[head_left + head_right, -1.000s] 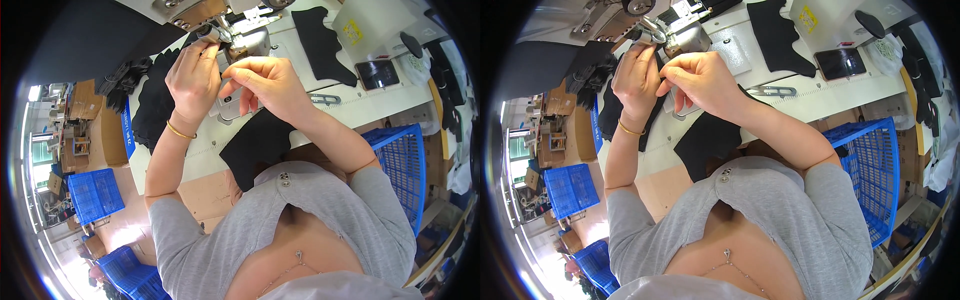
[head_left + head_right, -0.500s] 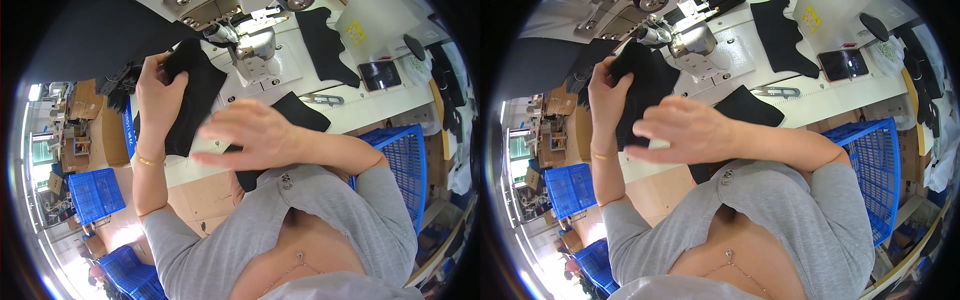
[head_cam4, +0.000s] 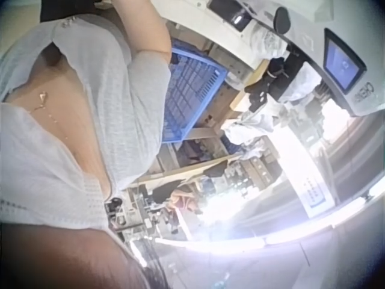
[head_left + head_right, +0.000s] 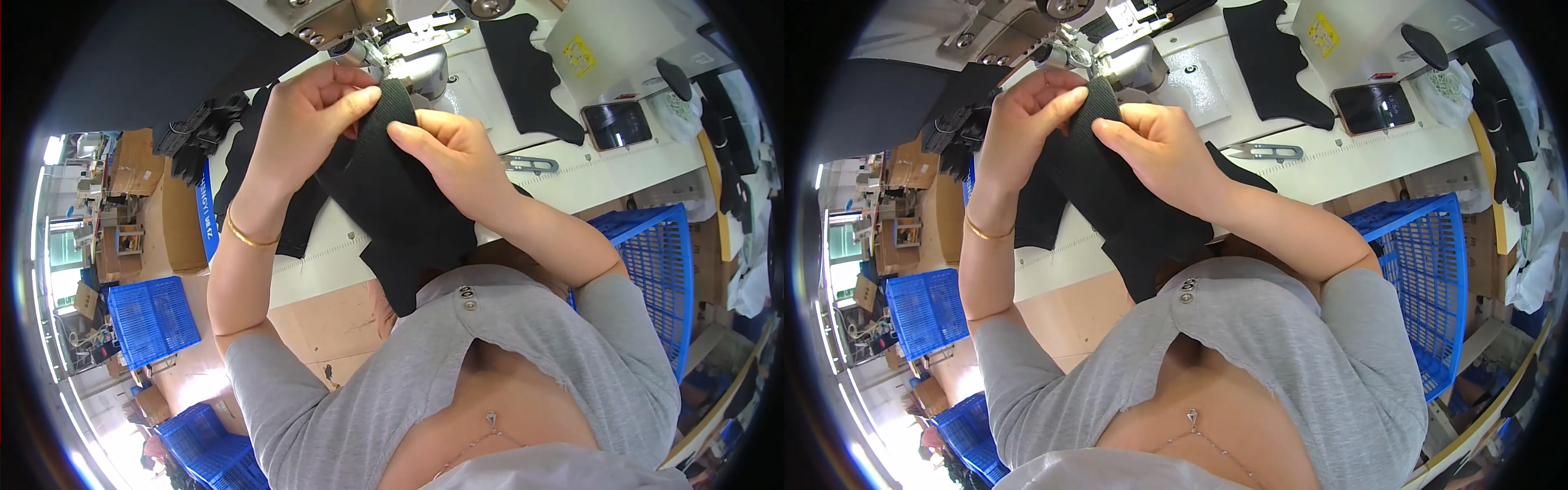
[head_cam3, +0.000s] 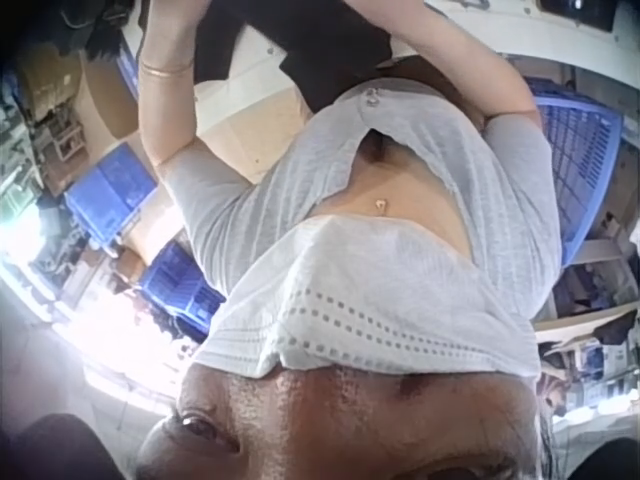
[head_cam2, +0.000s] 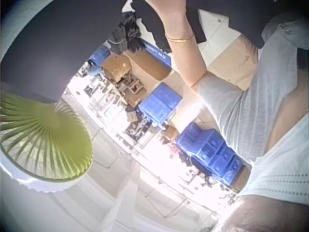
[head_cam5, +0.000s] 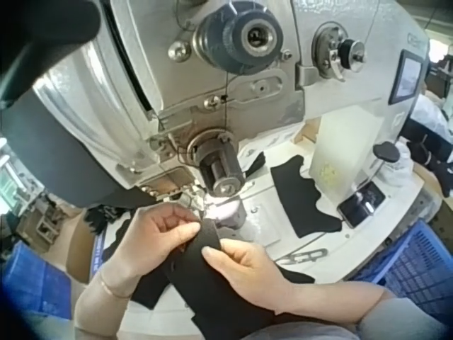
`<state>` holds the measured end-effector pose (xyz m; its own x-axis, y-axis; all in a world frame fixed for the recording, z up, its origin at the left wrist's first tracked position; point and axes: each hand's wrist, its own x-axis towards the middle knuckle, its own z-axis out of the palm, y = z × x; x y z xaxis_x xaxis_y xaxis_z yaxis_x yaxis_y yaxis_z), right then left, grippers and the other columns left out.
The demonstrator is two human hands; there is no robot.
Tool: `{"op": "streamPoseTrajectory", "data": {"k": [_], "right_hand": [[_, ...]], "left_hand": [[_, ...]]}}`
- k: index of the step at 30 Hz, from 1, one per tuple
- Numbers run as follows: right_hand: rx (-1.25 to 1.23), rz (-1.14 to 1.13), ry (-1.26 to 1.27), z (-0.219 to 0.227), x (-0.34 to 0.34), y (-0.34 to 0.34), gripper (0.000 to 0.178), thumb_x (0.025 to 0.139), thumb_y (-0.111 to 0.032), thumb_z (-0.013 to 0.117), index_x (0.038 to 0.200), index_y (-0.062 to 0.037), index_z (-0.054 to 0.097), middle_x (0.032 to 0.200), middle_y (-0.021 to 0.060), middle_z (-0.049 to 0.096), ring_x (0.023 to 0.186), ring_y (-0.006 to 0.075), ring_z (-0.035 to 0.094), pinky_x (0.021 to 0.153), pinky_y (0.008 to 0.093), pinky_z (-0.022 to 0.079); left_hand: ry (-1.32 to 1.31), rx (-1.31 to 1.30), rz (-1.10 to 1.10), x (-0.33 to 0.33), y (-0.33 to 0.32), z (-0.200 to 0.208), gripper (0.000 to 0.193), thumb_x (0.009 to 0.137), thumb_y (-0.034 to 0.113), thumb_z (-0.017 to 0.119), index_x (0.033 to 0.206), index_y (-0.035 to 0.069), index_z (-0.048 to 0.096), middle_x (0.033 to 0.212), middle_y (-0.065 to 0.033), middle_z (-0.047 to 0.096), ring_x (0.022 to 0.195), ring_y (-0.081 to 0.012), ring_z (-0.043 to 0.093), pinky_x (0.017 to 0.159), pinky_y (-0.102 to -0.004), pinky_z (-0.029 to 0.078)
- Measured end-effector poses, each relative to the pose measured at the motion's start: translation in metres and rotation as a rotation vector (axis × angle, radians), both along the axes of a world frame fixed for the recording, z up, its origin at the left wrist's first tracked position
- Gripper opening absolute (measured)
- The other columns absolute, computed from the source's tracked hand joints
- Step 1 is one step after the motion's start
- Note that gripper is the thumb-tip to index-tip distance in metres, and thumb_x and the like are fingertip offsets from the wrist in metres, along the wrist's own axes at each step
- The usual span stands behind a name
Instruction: Processing and stacking shoe upper components using a sewing machine and manual sorting.
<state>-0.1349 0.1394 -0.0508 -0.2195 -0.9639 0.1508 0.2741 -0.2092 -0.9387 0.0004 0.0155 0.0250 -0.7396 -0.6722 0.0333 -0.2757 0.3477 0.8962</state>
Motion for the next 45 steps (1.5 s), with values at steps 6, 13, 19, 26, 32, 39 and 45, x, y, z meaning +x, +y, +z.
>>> {"op": "streamPoseTrajectory", "data": {"k": [6,13,19,26,32,39,45], "right_hand": [[-0.019,0.056,-0.163,-0.002,0.003,-0.024,0.03,0.099,-0.024,0.06,0.077,-0.0039,0.061,0.067,-0.0091,0.053,0.061,-0.0018,0.041,0.05,0.0195,0.032],[-0.012,0.086,-0.205,-0.005,0.0,-0.03,0.021,0.1,-0.02,0.06,0.088,-0.0024,0.061,0.079,-0.0026,0.057,0.069,0.0025,0.05,0.06,0.0208,0.039],[0.018,0.104,-0.18,-0.004,-0.004,-0.028,0.024,0.1,-0.018,0.059,0.106,0.0034,0.068,0.093,0.0048,0.07,0.081,0.0067,0.064,0.072,0.0215,0.053],[0.148,0.113,-0.013,0.019,-0.012,0.017,0.024,0.099,-0.018,0.058,0.106,0.0032,0.068,0.084,0.0058,0.07,0.068,0.0112,0.067,0.058,0.022,0.051],[0.098,0.08,-0.053,0.013,-0.017,0.03,0.025,0.099,-0.019,0.058,0.105,0.0039,0.067,0.078,0.0066,0.068,0.063,0.0155,0.069,0.052,0.0221,0.05],[0.034,0.071,-0.042,0.017,-0.029,0.022,0.023,0.099,-0.018,0.057,0.098,0.0033,0.066,0.078,0.0085,0.07,0.063,0.0131,0.07,0.051,0.021,0.05],[0.032,0.083,-0.058,0.019,-0.038,0.01,0.023,0.098,-0.017,0.058,0.095,0.0038,0.066,0.079,0.0118,0.072,0.062,0.0132,0.07,0.052,0.0212,0.051]], "left_hand": [[0.088,0.114,0.082,-0.007,-0.02,-0.004,0.022,0.085,0.018,0.075,0.103,0.005,0.073,0.089,-0.0006,0.07,0.078,-0.0064,0.059,0.071,-0.0218,0.045],[0.082,0.14,0.121,-0.007,-0.028,-0.007,0.022,0.081,0.015,0.078,0.101,0.005,0.074,0.088,-0.0003,0.07,0.076,-0.0062,0.059,0.069,-0.0209,0.044],[0.21,0.189,0.124,-0.013,-0.019,-0.011,0.024,0.084,0.007,0.074,0.107,0.002,0.072,0.089,-0.0022,0.07,0.079,-0.0062,0.061,0.072,-0.0188,0.047],[0.194,0.084,0.085,-0.01,-0.011,-0.008,0.023,0.085,0.007,0.073,0.106,-0.002,0.069,0.092,-0.006,0.072,0.082,-0.0101,0.065,0.079,-0.0236,0.052],[0.169,-0.796,0.232,0.004,0.025,-0.028,0.038,0.08,0.013,0.078,0.111,-0.001,0.063,0.098,-0.0121,0.069,0.084,-0.0215,0.066,0.078,-0.0325,0.052],[0.031,-1.547,0.103,0.018,0.081,-0.054,0.035,0.072,0.018,0.075,0.106,0.01,0.074,0.106,-0.0005,0.064,0.09,-0.0148,0.057,0.081,-0.0316,0.041],[-0.038,-1.609,0.15,0.01,0.076,-0.052,0.036,0.074,0.004,0.07,0.11,0.007,0.073,0.107,-0.0023,0.064,0.086,-0.0145,0.058,0.077,-0.0297,0.043]]}}
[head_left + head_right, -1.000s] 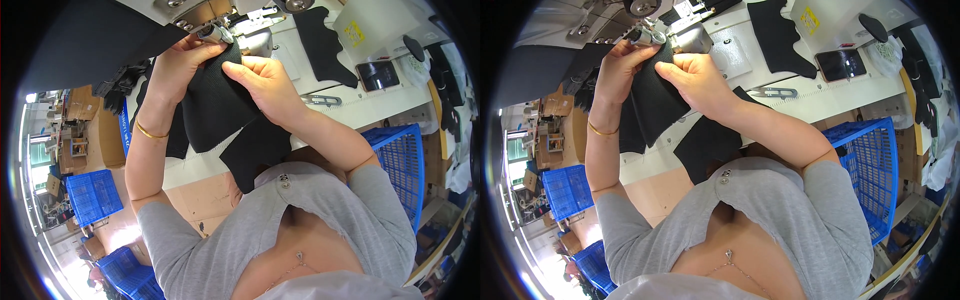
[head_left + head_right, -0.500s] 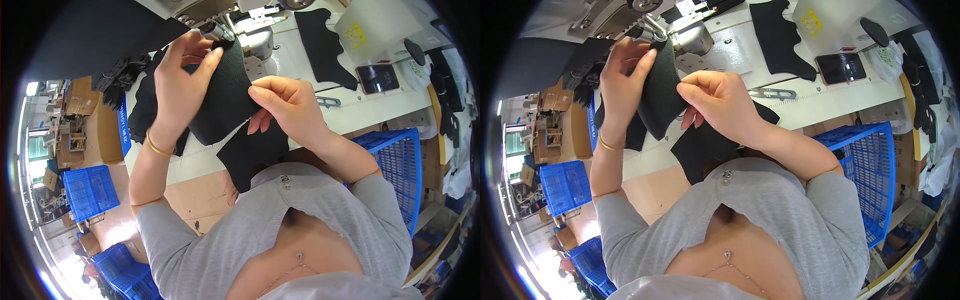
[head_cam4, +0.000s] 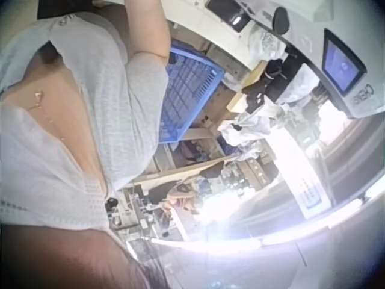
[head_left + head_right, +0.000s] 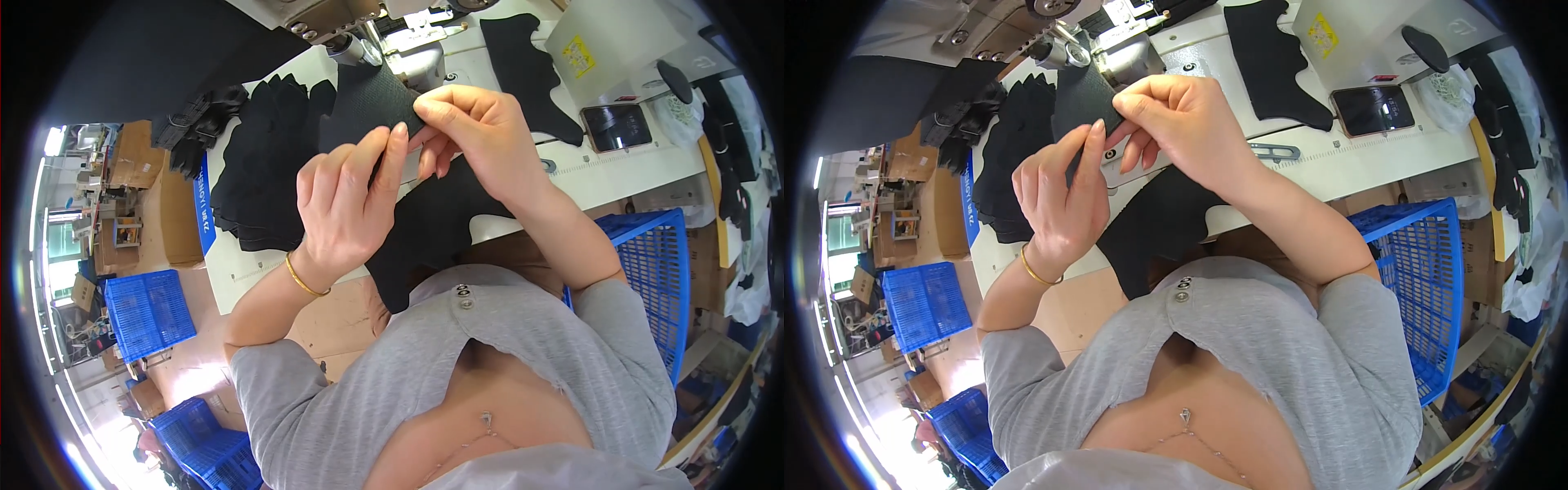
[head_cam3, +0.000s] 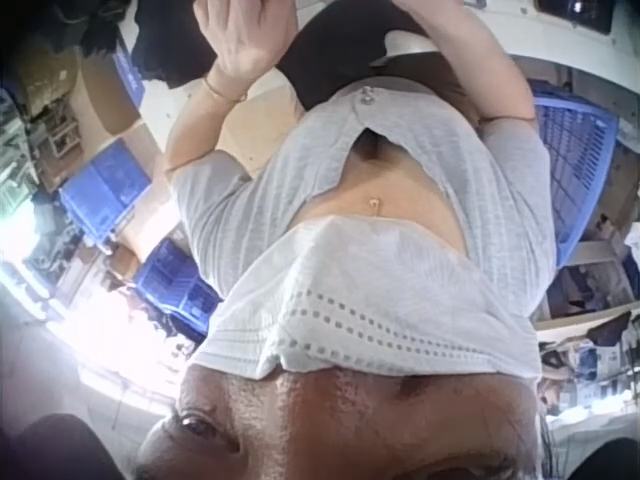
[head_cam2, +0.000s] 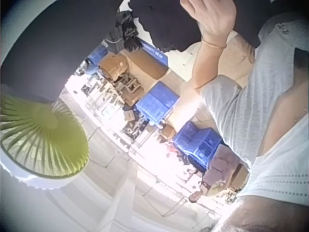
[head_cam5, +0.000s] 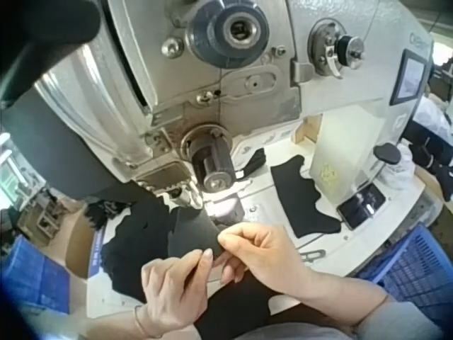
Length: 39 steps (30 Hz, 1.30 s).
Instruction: Processing and stacking shoe upper components using a sewing machine and manual sorting.
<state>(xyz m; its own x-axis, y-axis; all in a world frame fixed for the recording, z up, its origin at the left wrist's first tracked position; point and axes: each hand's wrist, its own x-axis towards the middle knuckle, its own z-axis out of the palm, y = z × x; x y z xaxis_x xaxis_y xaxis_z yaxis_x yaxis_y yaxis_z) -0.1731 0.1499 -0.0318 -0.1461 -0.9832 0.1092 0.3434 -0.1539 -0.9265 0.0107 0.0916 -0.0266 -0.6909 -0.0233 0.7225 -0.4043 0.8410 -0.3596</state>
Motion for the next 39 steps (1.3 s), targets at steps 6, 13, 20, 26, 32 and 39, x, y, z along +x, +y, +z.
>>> {"op": "streamPoseTrajectory", "data": {"k": [6,13,20,26,32,39], "right_hand": [[-0.028,-0.003,0.004,-0.003,-0.003,-0.014,0.022,0.098,-0.018,0.057,0.097,0.0026,0.066,0.084,0.0143,0.073,0.062,0.0137,0.069,0.053,0.0217,0.052],[-0.059,-0.03,-0.002,-0.003,0.002,-0.022,0.022,0.098,-0.017,0.055,0.095,0.0029,0.066,0.085,0.0154,0.074,0.064,0.0134,0.07,0.055,0.0215,0.053],[-0.037,-0.025,0.019,-0.004,0.003,-0.018,0.025,0.097,-0.018,0.056,0.095,0.0039,0.067,0.083,0.0153,0.074,0.062,0.0121,0.069,0.055,0.0207,0.052],[-0.03,0.01,0.075,-0.009,0.001,-0.016,0.028,0.101,-0.021,0.053,0.103,0.0031,0.066,0.087,0.0131,0.074,0.064,0.0115,0.068,0.057,0.0206,0.051],[0.001,-0.021,0.058,-0.011,0.002,-0.014,0.022,0.097,-0.018,0.057,0.094,0.0012,0.068,0.081,0.0107,0.074,0.063,0.009,0.068,0.054,0.0203,0.051],[0.023,-0.212,0.894,-0.045,-0.024,0.015,0.02,0.09,-0.015,0.064,0.093,0.0032,0.069,0.078,0.0116,0.072,0.068,0.0247,0.07,0.062,0.0315,0.053]], "left_hand": [[0.014,-0.01,-0.014,-0.001,-0.017,0.006,0.044,0.068,0.007,0.069,0.112,0.006,0.072,0.109,-0.0036,0.065,0.086,-0.016,0.058,0.078,-0.0306,0.043],[-0.044,-0.022,-0.022,0.004,-0.044,0.017,0.041,0.067,0.011,0.069,0.108,0.012,0.075,0.109,0.0004,0.067,0.089,-0.0163,0.057,0.08,-0.0307,0.042],[-0.046,-0.071,-0.07,0.005,-0.076,0.023,0.043,0.066,0.004,0.067,0.107,0.014,0.076,0.108,0.0024,0.068,0.089,-0.0168,0.058,0.078,-0.03,0.042],[-0.017,-0.028,-0.104,0.0,-0.089,0.024,0.043,0.067,0.0,0.067,0.106,0.014,0.076,0.107,0.0024,0.07,0.087,-0.0169,0.057,0.077,-0.0303,0.041],[-0.02,-0.002,-0.083,-0.001,-0.087,0.022,0.042,0.068,-0.002,0.067,0.106,0.013,0.075,0.107,0.0027,0.07,0.088,-0.017,0.057,0.078,-0.0309,0.042],[0.034,0.188,0.046,0.013,-0.079,0.016,0.038,0.074,0.0,0.068,0.111,0.006,0.066,0.106,-0.0044,0.064,0.094,-0.0242,0.059,0.084,-0.0354,0.044]]}}
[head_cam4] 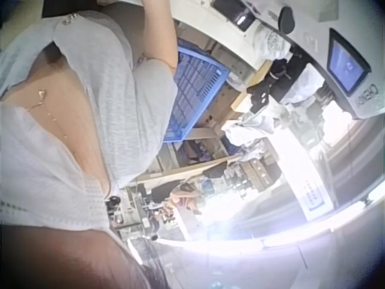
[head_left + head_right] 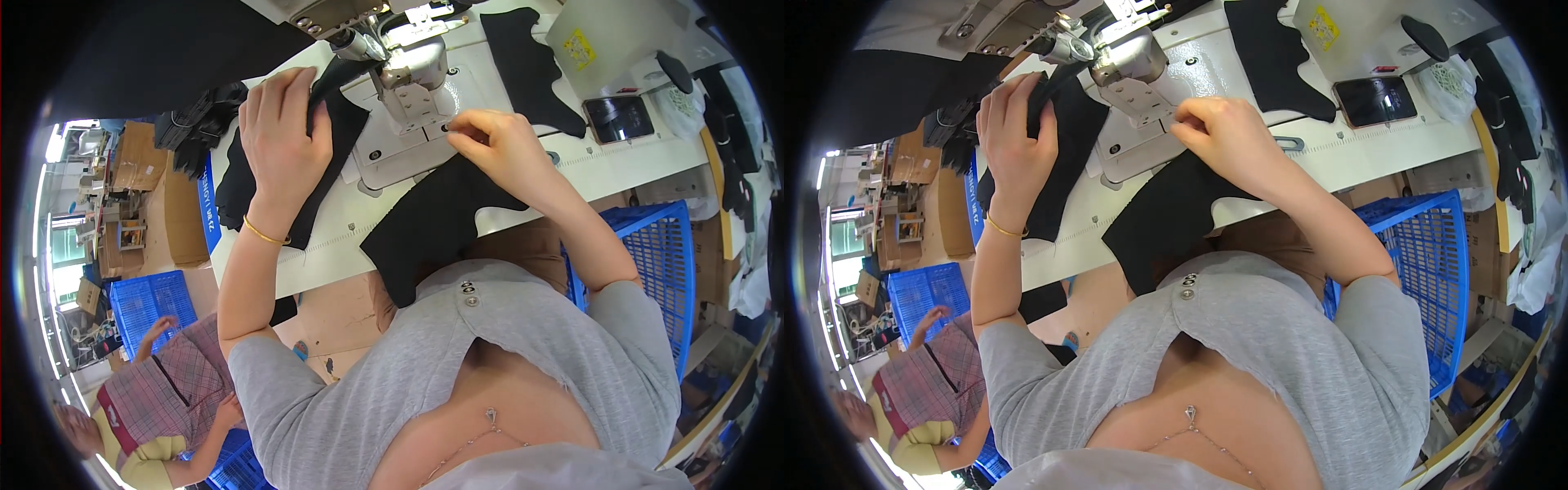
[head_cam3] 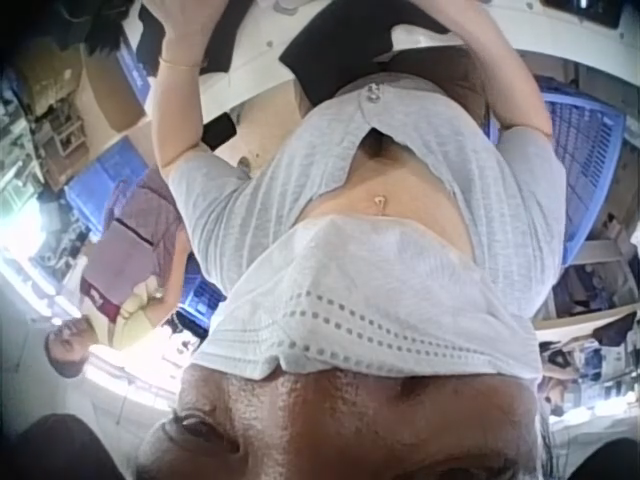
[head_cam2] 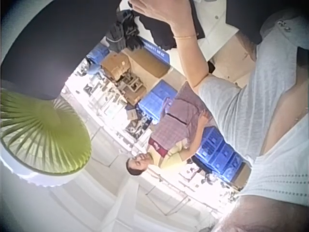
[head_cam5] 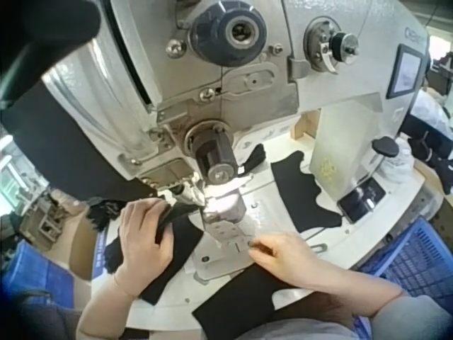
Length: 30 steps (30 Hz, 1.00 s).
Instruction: Processing and stacking shoe upper components using a sewing machine and manual sorting.
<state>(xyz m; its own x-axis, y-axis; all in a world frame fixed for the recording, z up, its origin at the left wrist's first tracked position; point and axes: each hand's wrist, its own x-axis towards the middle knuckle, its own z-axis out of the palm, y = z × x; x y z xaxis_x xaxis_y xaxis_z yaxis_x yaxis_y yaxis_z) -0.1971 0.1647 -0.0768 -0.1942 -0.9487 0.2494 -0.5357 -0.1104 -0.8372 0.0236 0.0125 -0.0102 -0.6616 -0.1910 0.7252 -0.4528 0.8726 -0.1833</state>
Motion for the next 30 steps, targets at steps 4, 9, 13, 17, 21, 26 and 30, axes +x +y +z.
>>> {"op": "streamPoseTrajectory", "data": {"k": [4,9,13,17,21,26,30], "right_hand": [[0.033,-0.059,0.171,-0.023,-0.01,0.02,0.029,0.083,-0.019,0.073,0.099,0.0046,0.066,0.091,0.0163,0.068,0.084,0.0329,0.066,0.074,0.0375,0.053],[0.143,-0.095,0.477,-0.031,-0.009,0.041,0.042,0.074,-0.025,0.082,0.097,0.0033,0.06,0.094,0.0179,0.06,0.094,0.0354,0.061,0.081,0.042,0.051],[0.09,-0.066,0.544,-0.043,-0.006,0.039,0.041,0.073,-0.024,0.083,0.092,0.0017,0.057,0.089,0.0164,0.06,0.092,0.0361,0.061,0.079,0.0431,0.05],[0.205,-0.066,0.505,-0.047,-0.006,0.033,0.04,0.078,-0.021,0.079,0.103,0.0019,0.058,0.098,0.0155,0.062,0.098,0.035,0.061,0.083,0.0419,0.049],[-0.088,-0.072,0.375,-0.061,-0.005,0.032,0.027,0.079,-0.008,0.074,0.096,0.0005,0.056,0.094,0.0143,0.062,0.093,0.0344,0.061,0.08,0.0411,0.049],[-0.451,-0.141,0.46,-0.064,-0.004,0.025,0.026,0.076,-0.001,0.073,0.095,-0.0012,0.055,0.089,0.0125,0.062,0.085,0.0329,0.062,0.075,0.0403,0.049],[-0.402,-0.151,0.279,-0.044,0.025,0.039,0.022,0.079,-0.001,0.072,0.093,-0.0036,0.056,0.08,0.0136,0.063,0.08,0.0313,0.066,0.069,0.0407,0.051]], "left_hand": [[-0.01,0.144,0.101,0.011,-0.006,-0.013,0.036,0.075,0.004,0.07,0.11,0.005,0.06,0.106,-0.0096,0.06,0.096,-0.0289,0.059,0.087,-0.0388,0.046],[0.019,0.214,0.195,0.014,-0.008,-0.02,0.028,0.078,0.002,0.065,0.105,0.004,0.06,0.101,-0.0094,0.06,0.09,-0.0277,0.061,0.082,-0.0373,0.049],[0.005,0.166,0.213,0.009,-0.004,-0.012,0.027,0.076,0.001,0.063,0.102,0.007,0.06,0.102,-0.0062,0.06,0.093,-0.0287,0.061,0.076,-0.0396,0.049],[-0.148,-0.34,0.427,0.018,0.02,0.009,0.027,0.075,0.004,0.061,0.101,0.011,0.062,0.101,-0.0024,0.061,0.09,-0.0224,0.059,0.07,-0.0367,0.046],[-0.389,-0.113,0.482,0.049,0.032,-0.024,0.04,0.072,0.003,0.062,0.113,0.006,0.062,0.109,-0.006,0.06,0.09,-0.0257,0.056,0.074,-0.037,0.045],[-0.331,0.34,0.25,0.052,0.065,-0.067,0.062,0.079,0.011,0.076,0.135,0.0,0.052,0.141,-0.0182,0.049,0.134,-0.036,0.043,0.108,-0.0432,0.037],[0.031,0.655,-0.164,-0.007,0.098,-0.072,0.059,0.076,0.012,0.078,0.129,-0.002,0.055,0.125,-0.0198,0.057,0.121,-0.0373,0.051,0.101,-0.0436,0.042]]}}
